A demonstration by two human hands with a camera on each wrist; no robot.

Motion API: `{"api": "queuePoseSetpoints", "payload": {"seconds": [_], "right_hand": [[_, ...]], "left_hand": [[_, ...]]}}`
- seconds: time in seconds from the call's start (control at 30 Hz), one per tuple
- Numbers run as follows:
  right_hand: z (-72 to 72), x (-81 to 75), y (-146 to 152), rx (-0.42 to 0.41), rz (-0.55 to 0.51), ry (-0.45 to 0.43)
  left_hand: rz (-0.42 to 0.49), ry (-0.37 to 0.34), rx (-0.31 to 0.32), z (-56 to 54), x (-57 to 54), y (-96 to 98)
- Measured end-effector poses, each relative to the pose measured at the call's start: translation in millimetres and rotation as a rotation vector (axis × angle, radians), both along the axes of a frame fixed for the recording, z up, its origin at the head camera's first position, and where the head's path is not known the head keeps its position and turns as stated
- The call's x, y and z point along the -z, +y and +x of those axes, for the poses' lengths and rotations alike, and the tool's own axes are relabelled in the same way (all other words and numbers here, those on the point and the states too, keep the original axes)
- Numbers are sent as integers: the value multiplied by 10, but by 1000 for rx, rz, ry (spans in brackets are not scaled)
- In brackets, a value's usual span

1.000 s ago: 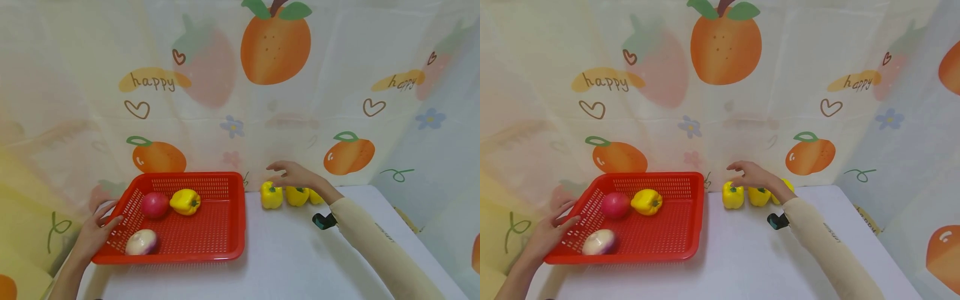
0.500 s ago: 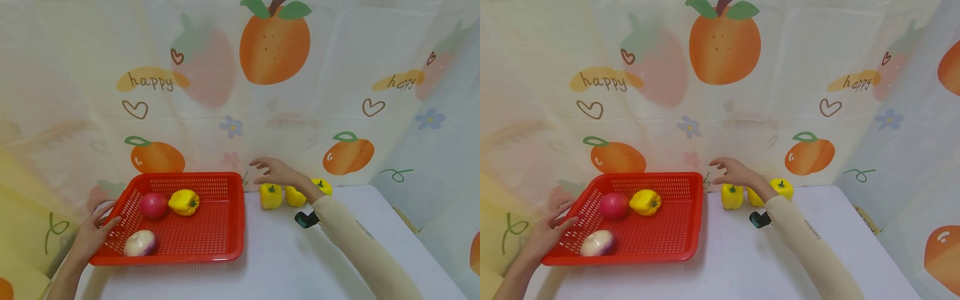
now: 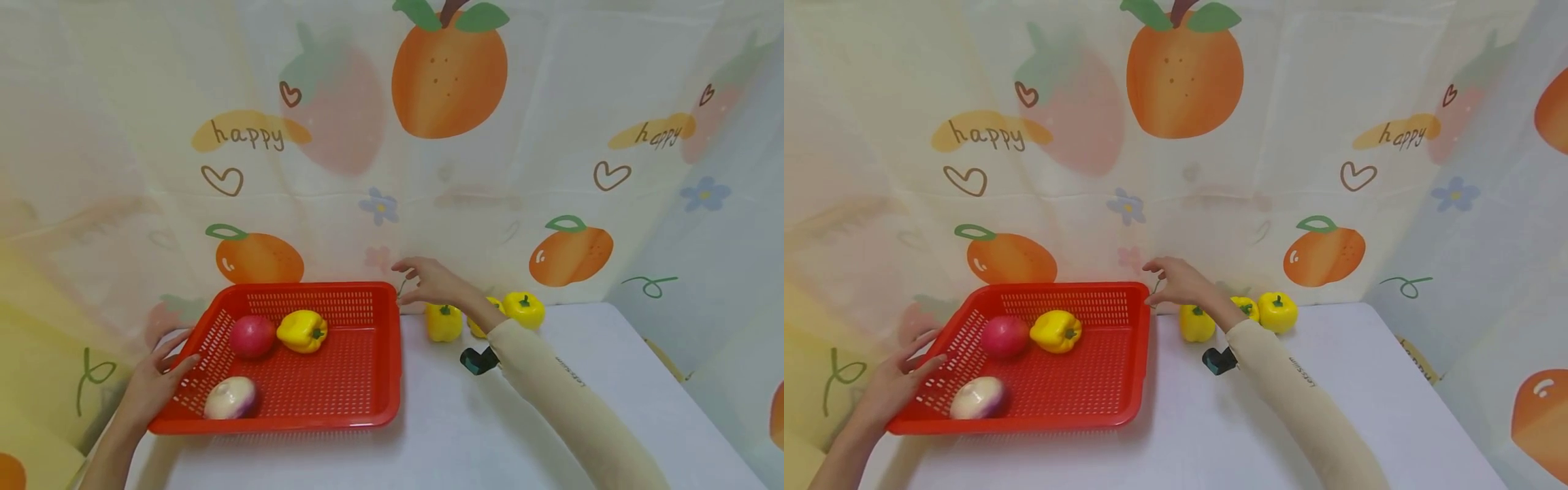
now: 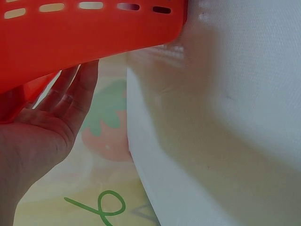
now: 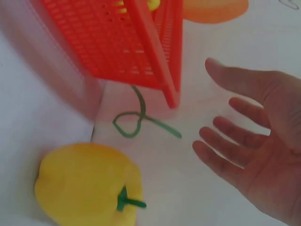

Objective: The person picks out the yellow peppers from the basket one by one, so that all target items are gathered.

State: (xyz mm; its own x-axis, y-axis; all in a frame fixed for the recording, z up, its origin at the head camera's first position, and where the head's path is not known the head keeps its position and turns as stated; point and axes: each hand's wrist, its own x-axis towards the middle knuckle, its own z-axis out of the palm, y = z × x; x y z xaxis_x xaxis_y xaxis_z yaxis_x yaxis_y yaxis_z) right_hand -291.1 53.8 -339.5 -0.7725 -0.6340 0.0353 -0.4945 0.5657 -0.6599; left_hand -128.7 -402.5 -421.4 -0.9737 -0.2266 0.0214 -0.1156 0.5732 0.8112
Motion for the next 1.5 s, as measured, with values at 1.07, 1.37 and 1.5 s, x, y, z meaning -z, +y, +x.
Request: {"api": "queuePoseSetpoints", "payload": {"seconds": [1.07, 1.37, 1.5], "right_hand": [[108, 128, -685, -19, 9, 41], [117, 158, -1075, -4, -12, 54], [132, 182, -1190, -24, -11, 58]], "left_hand": [[-12, -21, -1, -72, 12, 50], [-10, -7, -1, -26, 12, -2], [2, -28, -16, -13, 18, -7]]}}
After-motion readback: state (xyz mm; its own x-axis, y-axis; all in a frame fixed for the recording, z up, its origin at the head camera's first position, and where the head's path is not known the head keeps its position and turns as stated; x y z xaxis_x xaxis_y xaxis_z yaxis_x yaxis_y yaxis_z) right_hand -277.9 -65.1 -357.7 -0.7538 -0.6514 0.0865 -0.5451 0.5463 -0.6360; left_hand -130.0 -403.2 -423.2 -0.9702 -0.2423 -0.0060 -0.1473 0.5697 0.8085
